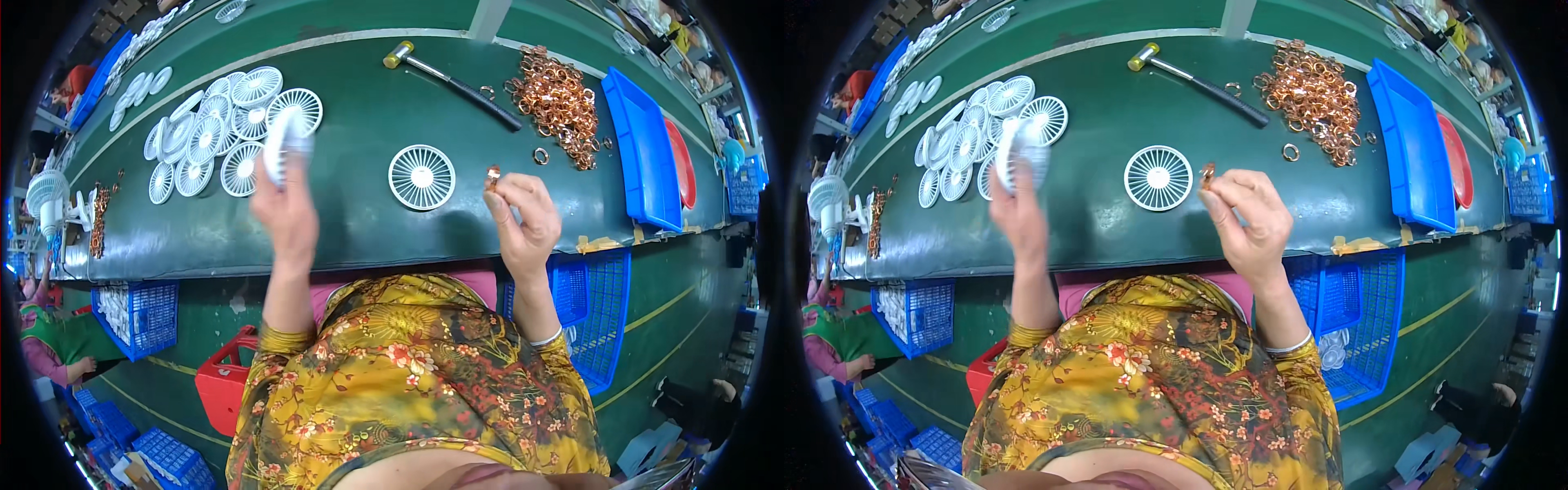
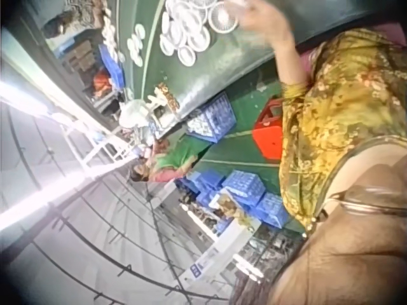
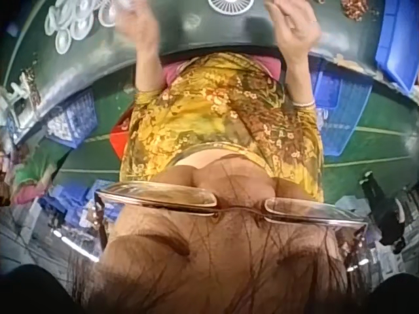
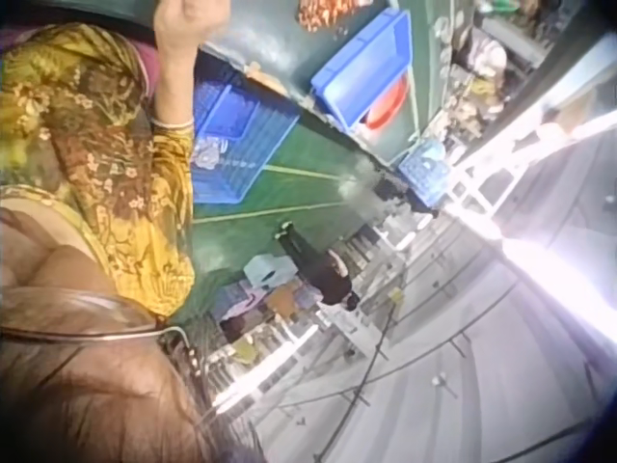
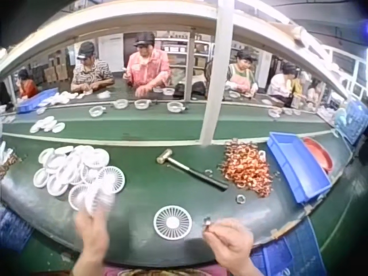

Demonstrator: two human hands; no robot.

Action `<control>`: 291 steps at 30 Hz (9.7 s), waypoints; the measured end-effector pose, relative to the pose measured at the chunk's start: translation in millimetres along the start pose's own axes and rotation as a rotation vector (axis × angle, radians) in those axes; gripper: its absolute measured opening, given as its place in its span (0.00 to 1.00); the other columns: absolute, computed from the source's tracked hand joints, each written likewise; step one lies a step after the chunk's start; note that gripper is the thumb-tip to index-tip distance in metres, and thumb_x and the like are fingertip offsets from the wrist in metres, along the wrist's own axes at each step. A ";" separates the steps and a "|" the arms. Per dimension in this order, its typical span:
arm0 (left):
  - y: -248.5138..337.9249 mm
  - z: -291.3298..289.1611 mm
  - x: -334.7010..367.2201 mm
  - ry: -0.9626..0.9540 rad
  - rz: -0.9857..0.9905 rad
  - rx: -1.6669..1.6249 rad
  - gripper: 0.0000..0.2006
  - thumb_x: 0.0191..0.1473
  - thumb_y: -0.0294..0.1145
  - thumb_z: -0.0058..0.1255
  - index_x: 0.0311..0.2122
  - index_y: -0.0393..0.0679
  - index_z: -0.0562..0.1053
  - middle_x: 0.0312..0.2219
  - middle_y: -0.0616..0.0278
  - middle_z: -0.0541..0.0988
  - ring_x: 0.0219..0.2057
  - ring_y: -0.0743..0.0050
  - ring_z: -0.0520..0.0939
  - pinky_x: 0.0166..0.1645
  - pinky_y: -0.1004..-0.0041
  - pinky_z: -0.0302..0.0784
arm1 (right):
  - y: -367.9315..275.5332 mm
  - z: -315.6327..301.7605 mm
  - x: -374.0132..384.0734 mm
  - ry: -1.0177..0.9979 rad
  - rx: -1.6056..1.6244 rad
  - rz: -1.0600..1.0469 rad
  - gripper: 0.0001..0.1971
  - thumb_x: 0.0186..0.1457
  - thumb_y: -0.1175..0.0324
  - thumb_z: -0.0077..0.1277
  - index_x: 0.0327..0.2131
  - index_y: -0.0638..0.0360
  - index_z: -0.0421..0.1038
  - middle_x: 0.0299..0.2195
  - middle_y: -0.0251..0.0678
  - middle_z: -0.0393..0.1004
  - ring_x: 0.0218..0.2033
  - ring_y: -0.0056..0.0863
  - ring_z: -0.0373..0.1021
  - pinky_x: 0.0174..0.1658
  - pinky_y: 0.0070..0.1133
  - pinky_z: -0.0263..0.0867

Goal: Assembling plastic fan covers by inserting metal rings and securing them using a mallet on an assembly line.

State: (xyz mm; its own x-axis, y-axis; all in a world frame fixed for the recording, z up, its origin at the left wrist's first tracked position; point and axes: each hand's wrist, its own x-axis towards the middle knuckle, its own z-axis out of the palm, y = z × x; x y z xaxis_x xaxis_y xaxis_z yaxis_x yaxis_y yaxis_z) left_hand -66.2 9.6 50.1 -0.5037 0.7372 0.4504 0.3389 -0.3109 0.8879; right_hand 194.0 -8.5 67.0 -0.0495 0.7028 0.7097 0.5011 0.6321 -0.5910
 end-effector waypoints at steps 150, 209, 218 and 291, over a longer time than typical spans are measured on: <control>-16.9 -12.3 -31.1 -0.456 0.346 0.567 0.22 0.51 0.32 0.54 0.53 0.49 0.68 0.53 0.46 0.66 0.56 0.43 0.64 0.61 0.55 0.56 | 164.9 -42.5 75.7 -0.384 -0.859 0.424 0.11 0.53 0.61 0.49 0.31 0.58 0.74 0.28 0.47 0.76 0.33 0.47 0.73 0.39 0.37 0.67; 7.8 -25.8 -31.2 -0.184 0.217 0.136 0.19 0.52 0.21 0.53 0.50 0.35 0.67 0.40 0.48 0.78 0.38 0.61 0.81 0.43 0.69 0.76 | 70.1 -2.2 46.4 -0.159 -0.349 0.472 0.21 0.53 0.65 0.52 0.50 0.61 0.68 0.35 0.44 0.76 0.31 0.33 0.73 0.36 0.26 0.68; -24.3 -61.0 -18.9 -0.465 0.297 0.585 0.21 0.48 0.39 0.58 0.48 0.47 0.72 0.50 0.46 0.70 0.57 0.43 0.62 0.59 0.54 0.58 | 97.0 -53.9 25.0 -0.336 -0.797 0.526 0.14 0.53 0.59 0.51 0.26 0.61 0.70 0.23 0.47 0.73 0.28 0.47 0.71 0.31 0.36 0.64; -44.6 -78.7 1.0 -0.178 0.258 0.853 0.18 0.46 0.34 0.57 0.45 0.47 0.75 0.47 0.54 0.74 0.49 0.50 0.70 0.54 0.56 0.62 | 176.9 22.5 141.2 -0.573 -0.777 0.436 0.22 0.50 0.50 0.48 0.28 0.62 0.76 0.30 0.52 0.76 0.36 0.49 0.73 0.41 0.39 0.67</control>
State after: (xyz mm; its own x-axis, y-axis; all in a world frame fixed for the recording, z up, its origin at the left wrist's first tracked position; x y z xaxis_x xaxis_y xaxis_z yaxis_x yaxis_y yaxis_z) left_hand -144.3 -23.0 18.3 -0.2240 0.8100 0.5419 0.9331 0.0178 0.3591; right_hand 256.2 209.9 54.0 -0.0307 0.9956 0.0884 0.9787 0.0479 -0.1998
